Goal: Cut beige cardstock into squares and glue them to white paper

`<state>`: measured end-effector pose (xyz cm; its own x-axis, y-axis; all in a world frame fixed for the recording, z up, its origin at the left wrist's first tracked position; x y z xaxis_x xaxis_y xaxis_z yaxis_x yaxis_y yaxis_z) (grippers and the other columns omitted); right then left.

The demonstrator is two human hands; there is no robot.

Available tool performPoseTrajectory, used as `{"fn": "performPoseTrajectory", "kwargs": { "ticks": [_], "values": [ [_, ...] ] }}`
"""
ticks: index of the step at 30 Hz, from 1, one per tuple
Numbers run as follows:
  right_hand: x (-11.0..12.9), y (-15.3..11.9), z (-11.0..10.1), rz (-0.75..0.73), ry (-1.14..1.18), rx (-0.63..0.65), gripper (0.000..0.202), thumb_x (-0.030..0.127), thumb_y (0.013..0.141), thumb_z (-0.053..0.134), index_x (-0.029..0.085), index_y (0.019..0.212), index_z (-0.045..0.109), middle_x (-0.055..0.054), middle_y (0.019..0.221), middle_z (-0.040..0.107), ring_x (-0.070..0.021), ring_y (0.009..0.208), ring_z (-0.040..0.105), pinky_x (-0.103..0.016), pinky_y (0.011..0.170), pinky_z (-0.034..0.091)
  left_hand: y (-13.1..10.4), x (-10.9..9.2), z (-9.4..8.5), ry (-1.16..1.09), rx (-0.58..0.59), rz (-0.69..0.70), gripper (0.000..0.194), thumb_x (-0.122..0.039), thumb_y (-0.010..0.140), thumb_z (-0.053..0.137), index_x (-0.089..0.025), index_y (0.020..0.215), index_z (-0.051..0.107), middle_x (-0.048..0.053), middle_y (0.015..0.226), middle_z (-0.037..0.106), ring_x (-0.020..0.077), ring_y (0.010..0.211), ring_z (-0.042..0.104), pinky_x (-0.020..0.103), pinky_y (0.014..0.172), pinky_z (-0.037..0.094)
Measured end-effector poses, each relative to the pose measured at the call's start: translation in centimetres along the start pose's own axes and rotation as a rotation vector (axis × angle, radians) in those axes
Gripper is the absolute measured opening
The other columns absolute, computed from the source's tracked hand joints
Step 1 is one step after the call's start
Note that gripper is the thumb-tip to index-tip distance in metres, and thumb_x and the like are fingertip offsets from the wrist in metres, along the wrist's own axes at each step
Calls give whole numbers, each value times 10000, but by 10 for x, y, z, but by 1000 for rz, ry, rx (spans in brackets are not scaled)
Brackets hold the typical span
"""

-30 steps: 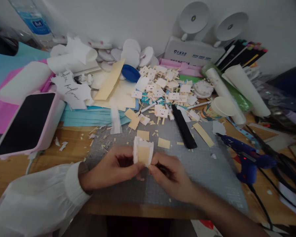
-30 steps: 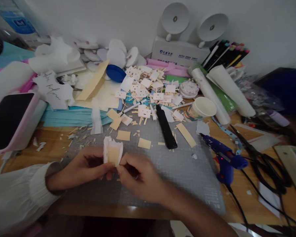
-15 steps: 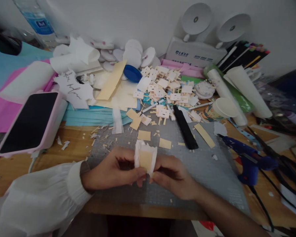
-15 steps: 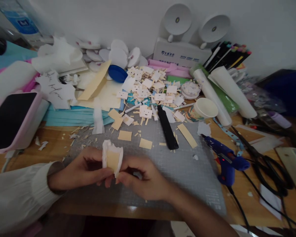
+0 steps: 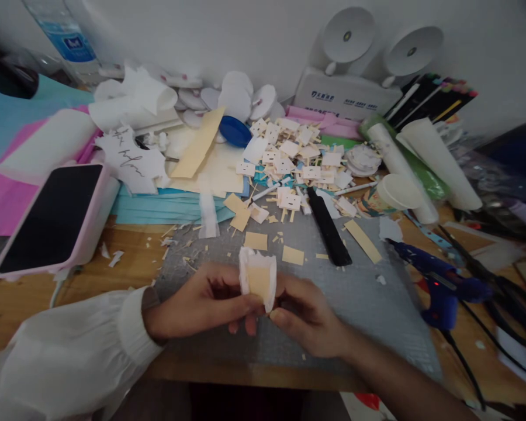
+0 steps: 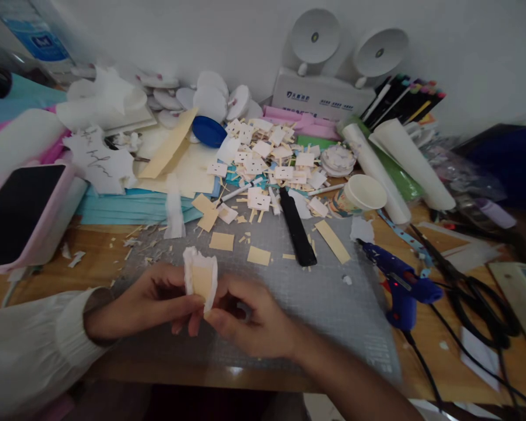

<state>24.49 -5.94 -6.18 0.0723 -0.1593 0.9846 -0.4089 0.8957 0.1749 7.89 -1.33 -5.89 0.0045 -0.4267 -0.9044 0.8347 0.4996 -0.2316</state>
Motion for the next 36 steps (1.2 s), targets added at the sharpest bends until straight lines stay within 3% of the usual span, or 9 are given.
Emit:
{"fn": "performPoseTrajectory", "kwargs": {
  "ticks": [5, 17, 24, 31, 36],
  "values": [
    [1, -4, 0, -24, -137, -159, 157, 159, 776, 641, 221, 830, 507, 50, 657, 544, -61, 480, 428, -154, 421, 354, 0, 0, -2, 2, -54, -8, 206, -296, 874, 643, -113, 792, 687, 17, 606, 657, 54, 486, 526, 121, 458, 420],
    [1, -1, 2, 106, -99, -333, 111, 169, 836, 570, 209, 755, 505, 63, 590, 507, -63, 485, 456, -156, 433, 367, 0, 3, -1, 192, -155, 43, 245, -317, 884, 617, -99, 803, 696, 51, 652, 674, 85, 520, 551, 159, 475, 447],
    [-1, -4, 6, 97, -273, -479, 104, 131, 788, 589, 218, 768, 536, 79, 562, 503, -59, 460, 447, -151, 419, 370, 1, 2, 2, 251, -190, 41, 311, -318, 908, 585, -103, 716, 701, 54, 637, 686, 68, 503, 535, 147, 484, 428],
    [-2, -6, 8, 62, -371, -510, 108, 131, 798, 589, 228, 826, 549, 75, 587, 550, -66, 475, 503, -155, 434, 419, 4, 3, 1, 227, -213, 32, 294, -315, 894, 602, -102, 717, 701, 49, 637, 686, 67, 504, 546, 146, 488, 436],
    [6, -9, 10, -101, -710, -480, 128, 103, 805, 592, 227, 823, 565, 75, 575, 570, -60, 460, 505, -163, 453, 409, 5, 4, 0, 202, -202, 21, 294, -315, 888, 613, -110, 699, 706, 36, 620, 677, 65, 501, 549, 146, 494, 443]
  ]
}}
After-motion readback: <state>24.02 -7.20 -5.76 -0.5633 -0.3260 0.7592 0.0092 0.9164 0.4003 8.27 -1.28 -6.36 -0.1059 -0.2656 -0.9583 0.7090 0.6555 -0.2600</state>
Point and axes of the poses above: each hand's wrist, its own y-axis towards the middle knuckle, its own z-axis out of the palm, x = y × z, the point moved 2 cm from there along y, towards the middle knuckle
